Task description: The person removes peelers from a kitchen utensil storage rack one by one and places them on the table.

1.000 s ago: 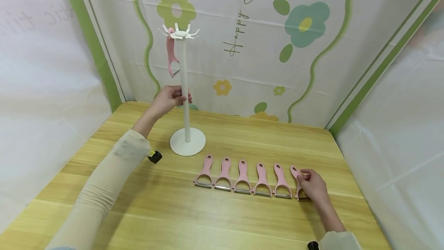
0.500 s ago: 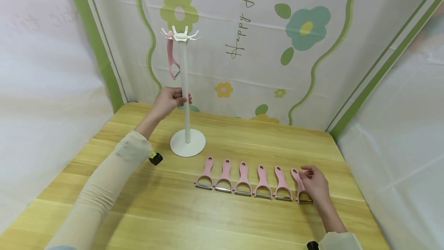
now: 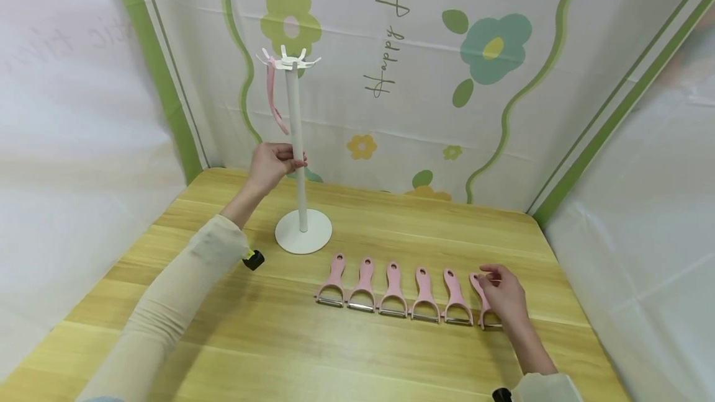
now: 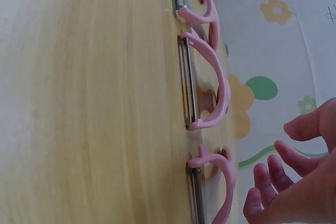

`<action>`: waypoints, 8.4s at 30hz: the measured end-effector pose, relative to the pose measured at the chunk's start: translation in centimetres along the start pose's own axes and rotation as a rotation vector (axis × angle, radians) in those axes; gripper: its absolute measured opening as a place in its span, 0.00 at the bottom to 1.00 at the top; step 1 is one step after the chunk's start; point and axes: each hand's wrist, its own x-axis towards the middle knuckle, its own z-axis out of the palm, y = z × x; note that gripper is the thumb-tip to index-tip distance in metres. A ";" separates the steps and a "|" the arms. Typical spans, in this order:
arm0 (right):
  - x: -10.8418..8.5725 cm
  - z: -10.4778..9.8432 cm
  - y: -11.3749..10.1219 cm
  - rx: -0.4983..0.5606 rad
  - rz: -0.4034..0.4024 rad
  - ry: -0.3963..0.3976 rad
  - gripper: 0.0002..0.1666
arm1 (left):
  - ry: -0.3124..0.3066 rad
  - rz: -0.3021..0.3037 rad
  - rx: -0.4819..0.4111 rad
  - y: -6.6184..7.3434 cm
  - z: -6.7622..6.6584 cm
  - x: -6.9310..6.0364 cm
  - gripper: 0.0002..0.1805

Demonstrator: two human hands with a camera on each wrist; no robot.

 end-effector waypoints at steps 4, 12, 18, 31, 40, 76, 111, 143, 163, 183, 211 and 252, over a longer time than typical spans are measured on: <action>-0.2 0.0 -0.4 0.005 -0.010 0.001 0.25 | 0.055 0.026 0.030 -0.1 0.2 -0.3 0.15; -0.2 0.2 -1.5 -0.037 -0.105 0.067 0.22 | 0.143 0.058 0.076 0.0 0.5 -0.8 0.17; -0.2 0.9 -3.6 -0.058 -0.206 0.133 0.18 | 0.153 0.089 0.127 -0.1 0.5 -0.7 0.18; 0.7 3.2 -10.6 0.098 -0.334 0.055 0.20 | -0.038 0.110 0.122 -0.1 0.2 -0.2 0.15; 1.4 5.1 -16.1 0.241 -0.419 0.015 0.20 | -0.155 0.191 -0.009 -0.3 0.1 0.3 0.15; 2.8 7.7 -30.3 0.488 -0.620 -0.011 0.18 | -0.211 0.121 0.110 0.7 -0.3 0.7 0.06; 3.9 8.9 -41.0 0.574 -0.713 -0.117 0.26 | -0.232 0.156 0.129 0.6 -0.7 0.6 0.08; 2.7 7.8 -43.9 0.741 -0.705 -0.176 0.14 | -0.257 0.188 0.147 0.3 -0.7 0.8 0.07; 2.7 5.4 -37.5 0.682 -0.751 -0.149 0.14 | -0.235 0.084 0.143 0.6 -0.9 1.1 0.08; 3.1 2.1 -28.8 0.627 -0.722 -0.100 0.15 | -0.236 0.071 0.127 0.5 -1.0 1.3 0.06; 2.5 0.6 -20.6 0.679 -0.594 -0.122 0.16 | -0.237 0.091 0.118 0.5 -1.2 1.3 0.07; 0.9 -2.9 -6.5 0.714 -0.401 -0.104 0.10 | -0.237 0.083 0.086 0.2 -1.1 1.4 0.05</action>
